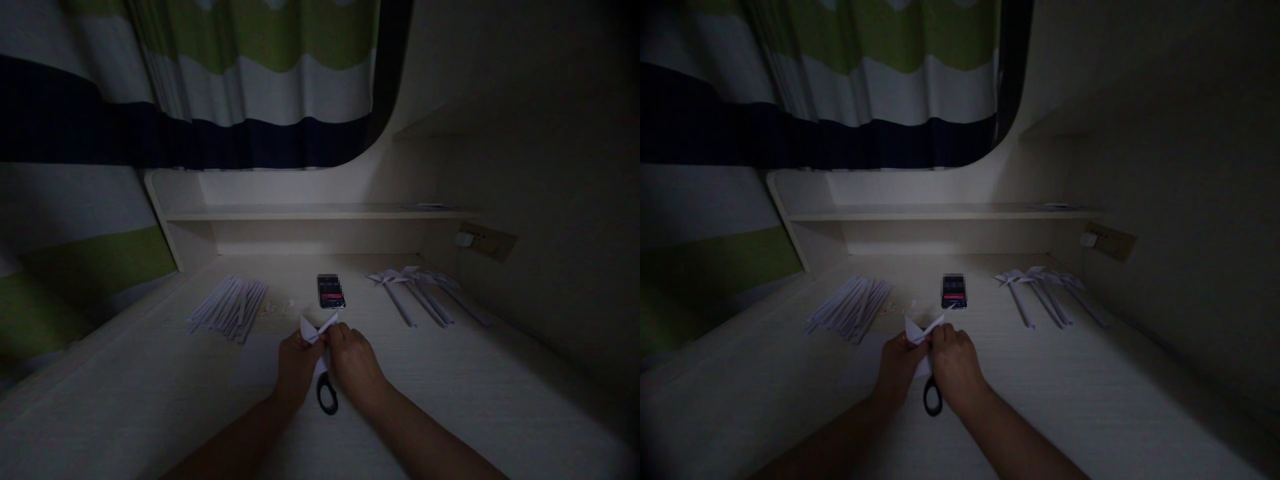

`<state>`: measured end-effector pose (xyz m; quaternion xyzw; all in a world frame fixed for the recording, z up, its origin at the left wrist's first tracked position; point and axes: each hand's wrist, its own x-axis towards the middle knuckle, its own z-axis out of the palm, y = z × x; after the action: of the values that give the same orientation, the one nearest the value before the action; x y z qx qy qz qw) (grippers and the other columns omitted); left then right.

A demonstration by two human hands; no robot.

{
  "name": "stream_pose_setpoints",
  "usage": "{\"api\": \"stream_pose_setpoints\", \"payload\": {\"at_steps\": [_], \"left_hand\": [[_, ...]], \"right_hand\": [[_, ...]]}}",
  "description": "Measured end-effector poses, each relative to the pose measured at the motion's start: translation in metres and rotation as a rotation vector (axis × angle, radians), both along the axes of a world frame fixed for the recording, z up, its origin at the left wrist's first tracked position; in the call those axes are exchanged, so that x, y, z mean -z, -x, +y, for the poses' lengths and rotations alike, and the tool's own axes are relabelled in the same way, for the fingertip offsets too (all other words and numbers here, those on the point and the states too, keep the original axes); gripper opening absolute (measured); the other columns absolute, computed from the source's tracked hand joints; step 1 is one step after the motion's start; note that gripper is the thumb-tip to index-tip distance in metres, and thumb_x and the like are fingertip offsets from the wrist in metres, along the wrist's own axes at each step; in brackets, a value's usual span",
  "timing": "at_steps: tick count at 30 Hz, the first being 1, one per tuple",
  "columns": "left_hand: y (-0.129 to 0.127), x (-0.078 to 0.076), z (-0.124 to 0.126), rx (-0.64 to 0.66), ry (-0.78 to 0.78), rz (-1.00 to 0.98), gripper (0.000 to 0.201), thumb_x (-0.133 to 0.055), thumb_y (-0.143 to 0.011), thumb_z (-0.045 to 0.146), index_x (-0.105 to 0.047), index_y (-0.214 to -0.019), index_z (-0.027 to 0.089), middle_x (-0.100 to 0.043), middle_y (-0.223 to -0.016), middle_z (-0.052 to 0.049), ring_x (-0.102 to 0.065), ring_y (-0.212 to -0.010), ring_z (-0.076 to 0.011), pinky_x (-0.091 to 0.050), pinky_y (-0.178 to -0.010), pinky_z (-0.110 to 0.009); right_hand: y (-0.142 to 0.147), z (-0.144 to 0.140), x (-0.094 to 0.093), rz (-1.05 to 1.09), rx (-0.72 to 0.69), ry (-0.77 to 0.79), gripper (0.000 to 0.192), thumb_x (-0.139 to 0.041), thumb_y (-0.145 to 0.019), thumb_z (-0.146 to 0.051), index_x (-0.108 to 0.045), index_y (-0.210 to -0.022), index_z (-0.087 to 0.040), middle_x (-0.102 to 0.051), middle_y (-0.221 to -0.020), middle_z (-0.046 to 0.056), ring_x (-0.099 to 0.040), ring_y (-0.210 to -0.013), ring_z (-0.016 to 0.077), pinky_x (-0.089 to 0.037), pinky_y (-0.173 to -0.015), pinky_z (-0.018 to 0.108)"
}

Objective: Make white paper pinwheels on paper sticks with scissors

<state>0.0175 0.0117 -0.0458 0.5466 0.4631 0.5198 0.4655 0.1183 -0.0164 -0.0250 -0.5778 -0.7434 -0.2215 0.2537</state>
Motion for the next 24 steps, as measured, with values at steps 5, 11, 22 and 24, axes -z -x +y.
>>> {"api": "stream_pose_setpoints", "payload": {"at_steps": [5,11,22,24], "left_hand": [[0.001,-0.003,0.003,-0.018,0.032,-0.009,0.015,-0.062,-0.055,0.026,-0.059,-0.061,0.012,-0.054,-0.049,0.003,-0.048,-0.048,-0.0111,-0.034,-0.046,-0.019],[0.005,-0.015,0.004,-0.068,0.101,-0.157,0.026,-0.066,-0.053,0.028,-0.062,-0.072,0.010,-0.062,-0.059,-0.001,-0.054,-0.054,-0.0146,-0.040,-0.051,-0.023],[0.001,-0.009,0.007,0.034,0.066,-0.222,0.024,-0.067,-0.053,0.024,-0.062,-0.073,0.010,-0.063,-0.061,-0.002,-0.056,-0.060,-0.0162,-0.042,-0.058,-0.025],[0.000,-0.007,0.007,0.038,0.048,-0.188,0.023,-0.065,-0.055,0.022,-0.062,-0.074,0.010,-0.063,-0.062,-0.002,-0.056,-0.062,-0.0165,-0.042,-0.058,-0.025]], "right_hand": [[-0.003,-0.001,0.001,0.084,-0.023,0.045,0.007,-0.050,-0.077,-0.011,-0.055,-0.072,-0.014,-0.059,-0.067,0.005,-0.055,-0.057,0.0174,-0.040,-0.054,0.026],[-0.021,-0.007,-0.008,0.322,-0.121,-0.082,0.020,-0.040,-0.084,-0.021,-0.057,-0.077,-0.014,-0.056,-0.066,0.004,-0.052,-0.058,0.0133,-0.039,-0.056,0.023],[-0.021,-0.004,-0.004,0.176,-0.270,-0.175,0.015,-0.048,-0.079,-0.017,-0.061,-0.085,-0.015,-0.055,-0.073,0.006,-0.046,-0.070,0.0166,-0.035,-0.063,0.028],[-0.021,-0.002,-0.003,0.168,-0.255,-0.174,0.014,-0.049,-0.078,-0.016,-0.062,-0.084,-0.014,-0.055,-0.073,0.006,-0.044,-0.070,0.0170,-0.034,-0.063,0.029]]}}
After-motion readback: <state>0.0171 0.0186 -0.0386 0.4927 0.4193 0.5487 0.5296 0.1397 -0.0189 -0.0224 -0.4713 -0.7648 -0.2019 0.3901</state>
